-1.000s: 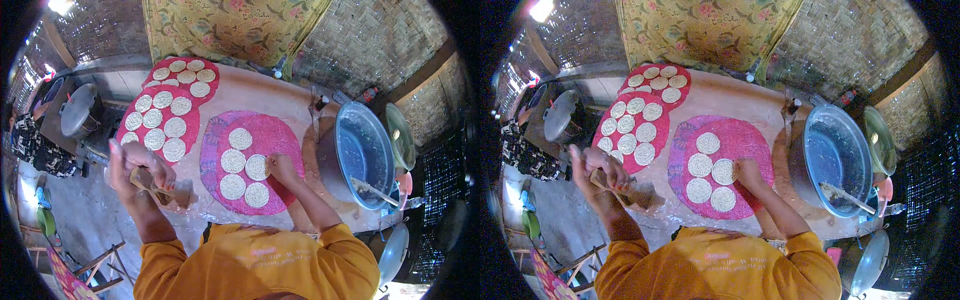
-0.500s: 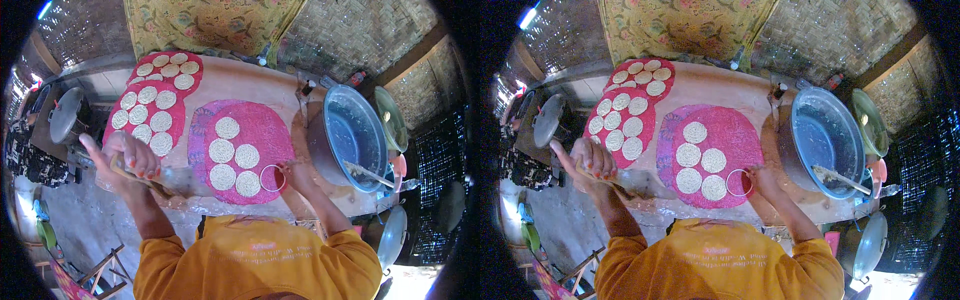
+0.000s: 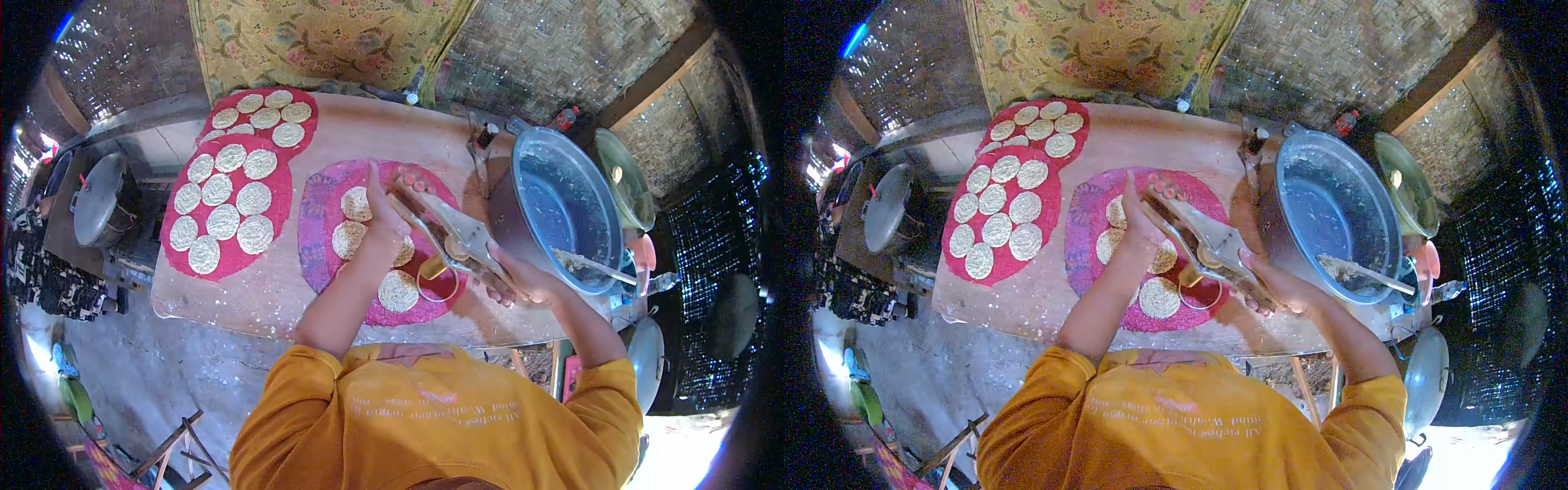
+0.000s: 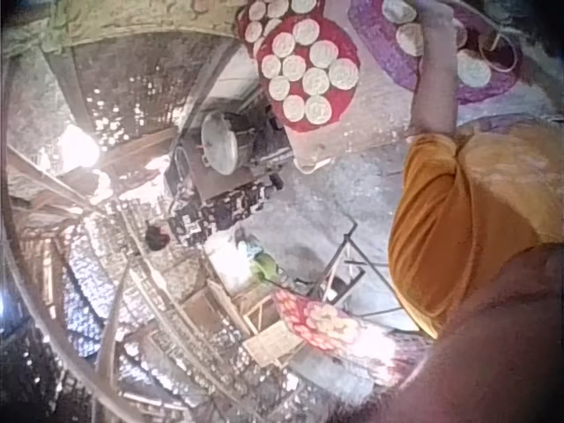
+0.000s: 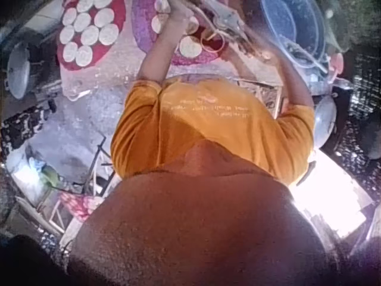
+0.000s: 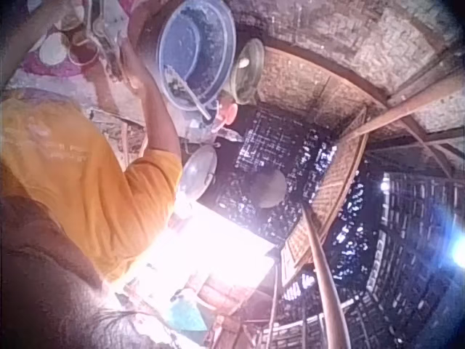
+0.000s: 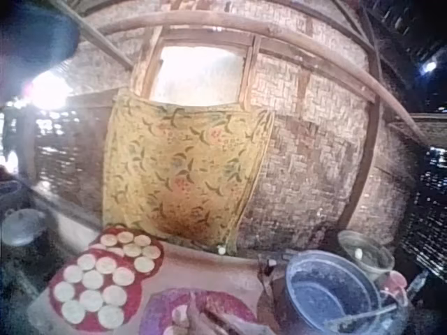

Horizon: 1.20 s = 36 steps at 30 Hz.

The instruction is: The person uses a wooden extruder to create circular patterns of dough on a mat, refilling the tool from a bowl with a spoon.

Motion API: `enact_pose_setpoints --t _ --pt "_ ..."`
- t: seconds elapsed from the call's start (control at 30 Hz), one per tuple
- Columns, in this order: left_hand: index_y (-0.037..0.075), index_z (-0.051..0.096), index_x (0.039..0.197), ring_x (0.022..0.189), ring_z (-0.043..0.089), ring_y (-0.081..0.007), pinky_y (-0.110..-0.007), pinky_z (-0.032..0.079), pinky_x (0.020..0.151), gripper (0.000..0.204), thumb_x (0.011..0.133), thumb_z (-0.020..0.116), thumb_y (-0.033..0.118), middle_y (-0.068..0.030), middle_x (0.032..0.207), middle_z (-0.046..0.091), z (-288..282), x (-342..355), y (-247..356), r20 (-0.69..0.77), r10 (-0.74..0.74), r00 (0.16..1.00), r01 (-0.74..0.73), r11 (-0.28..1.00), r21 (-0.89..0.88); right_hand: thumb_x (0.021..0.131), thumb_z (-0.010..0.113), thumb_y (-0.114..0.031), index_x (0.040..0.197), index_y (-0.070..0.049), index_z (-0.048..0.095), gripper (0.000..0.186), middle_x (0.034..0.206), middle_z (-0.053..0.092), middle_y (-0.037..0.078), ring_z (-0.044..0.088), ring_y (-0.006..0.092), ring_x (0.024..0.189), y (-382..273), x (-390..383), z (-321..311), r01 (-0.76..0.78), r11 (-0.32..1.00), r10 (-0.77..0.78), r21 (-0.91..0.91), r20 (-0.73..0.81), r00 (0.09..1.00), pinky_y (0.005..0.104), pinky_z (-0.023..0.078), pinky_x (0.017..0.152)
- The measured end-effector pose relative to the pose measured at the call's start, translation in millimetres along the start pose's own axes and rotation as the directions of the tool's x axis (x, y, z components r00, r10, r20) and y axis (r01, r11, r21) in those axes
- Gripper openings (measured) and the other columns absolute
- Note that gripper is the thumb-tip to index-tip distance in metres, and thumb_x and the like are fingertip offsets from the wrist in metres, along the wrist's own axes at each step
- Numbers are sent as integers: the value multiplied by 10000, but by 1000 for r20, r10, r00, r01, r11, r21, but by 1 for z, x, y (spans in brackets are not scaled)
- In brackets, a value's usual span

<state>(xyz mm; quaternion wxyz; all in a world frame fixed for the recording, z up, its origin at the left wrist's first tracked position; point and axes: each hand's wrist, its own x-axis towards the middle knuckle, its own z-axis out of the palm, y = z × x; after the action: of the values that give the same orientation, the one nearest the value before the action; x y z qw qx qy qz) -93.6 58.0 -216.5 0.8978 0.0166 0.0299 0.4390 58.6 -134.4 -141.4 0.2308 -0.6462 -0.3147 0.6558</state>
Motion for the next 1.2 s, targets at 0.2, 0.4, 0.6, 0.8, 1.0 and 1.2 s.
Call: enact_pose_setpoints --t 0.2,0.4,0.6,0.8,1.0,1.2 --pt "130 479 728 572 466 -199 -392 438 640 498 836 409 611 -25 603 441 -41 -5 -9 -137 -46 989 29 992 -127 863 251 -688 951 -46 519 701 597 499 60 431 117 398 27 20 -3 -182 981 182 -70 -17 983 254 353 357" --pt "152 446 663 539 445 -178 -365 412 599 478 841 406 594 -3 581 428 -43 10 -3 -67 -42 997 36 995 -88 867 288 -675 873 -57 513 658 524 452 22 428 112 381 26 30 -1 -56 977 25 -207 -149 988 251 334 336" --pt "168 426 610 496 418 -163 -358 391 559 478 843 407 584 9 538 402 -58 29 -22 -55 -9 998 3 995 -100 829 341 -708 782 -20 537 718 490 446 32 457 128 367 12 16 -3 -82 950 -6 -301 -278 961 268 360 325" --pt "172 402 594 484 398 -160 -354 378 548 462 857 389 551 21 520 384 -65 14 -44 -151 -52 987 33 992 -124 841 344 -689 690 -22 512 704 474 440 36 425 123 351 25 -1 -5 -162 931 41 -328 -347 937 270 336 323" --pt "176 380 590 454 351 -157 -339 343 507 443 871 353 518 18 501 359 -52 -15 -35 -324 -58 944 38 997 -71 841 347 -688 633 -28 493 707 456 432 42 434 130 350 33 -7 11 -216 929 108 -300 -340 934 284 347 323" --pt "182 370 575 435 341 -141 -315 327 482 440 874 339 502 21 479 330 -40 -8 -10 -205 -89 975 79 995 -55 881 369 -615 806 13 560 660 515 464 49 451 111 403 34 7 24 -89 962 10 -260 -291 957 262 363 369"
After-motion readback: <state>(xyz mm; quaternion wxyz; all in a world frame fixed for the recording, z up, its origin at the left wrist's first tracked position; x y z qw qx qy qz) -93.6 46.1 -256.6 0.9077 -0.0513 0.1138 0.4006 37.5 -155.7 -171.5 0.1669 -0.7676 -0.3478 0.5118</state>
